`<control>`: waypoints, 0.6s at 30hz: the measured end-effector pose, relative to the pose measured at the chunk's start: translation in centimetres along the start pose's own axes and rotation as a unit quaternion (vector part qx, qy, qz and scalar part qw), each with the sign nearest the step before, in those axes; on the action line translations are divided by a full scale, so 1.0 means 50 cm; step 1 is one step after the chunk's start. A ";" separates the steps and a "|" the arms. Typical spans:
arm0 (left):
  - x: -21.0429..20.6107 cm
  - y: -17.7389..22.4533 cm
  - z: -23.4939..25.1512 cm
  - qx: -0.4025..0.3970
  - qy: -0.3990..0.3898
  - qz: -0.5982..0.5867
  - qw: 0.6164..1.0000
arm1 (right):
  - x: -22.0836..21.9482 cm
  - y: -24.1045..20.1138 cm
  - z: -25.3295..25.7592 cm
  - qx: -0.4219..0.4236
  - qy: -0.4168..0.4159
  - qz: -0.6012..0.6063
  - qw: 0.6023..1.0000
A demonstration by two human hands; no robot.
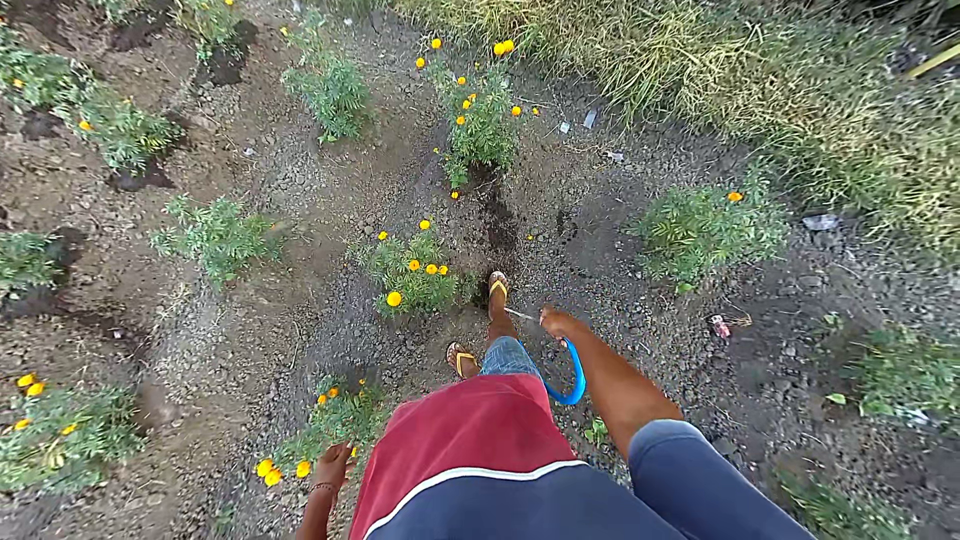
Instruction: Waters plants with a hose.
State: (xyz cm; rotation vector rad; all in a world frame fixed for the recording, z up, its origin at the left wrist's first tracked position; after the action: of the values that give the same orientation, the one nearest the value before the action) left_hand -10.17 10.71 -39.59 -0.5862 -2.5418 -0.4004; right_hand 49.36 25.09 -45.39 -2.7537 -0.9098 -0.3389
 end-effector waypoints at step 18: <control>-0.058 0.132 0.006 -0.068 -0.035 0.025 0.997 | 0.173 0.070 -0.092 0.065 0.288 0.236 0.926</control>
State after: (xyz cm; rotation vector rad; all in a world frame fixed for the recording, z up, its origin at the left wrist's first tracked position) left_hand -4.89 15.56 -40.28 -0.7252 -2.5745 -0.5474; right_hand 57.56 25.88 -39.03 -2.4149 -0.1110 -0.8859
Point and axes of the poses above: each hand's wrist, its own z-axis towards the middle knuckle, its own x-axis out of the back of the hand, y = z × x, the point moved 7 cm from there along z, towards the middle knuckle, and after that the axes turned 8 degrees about z, right-handed, at the moved point
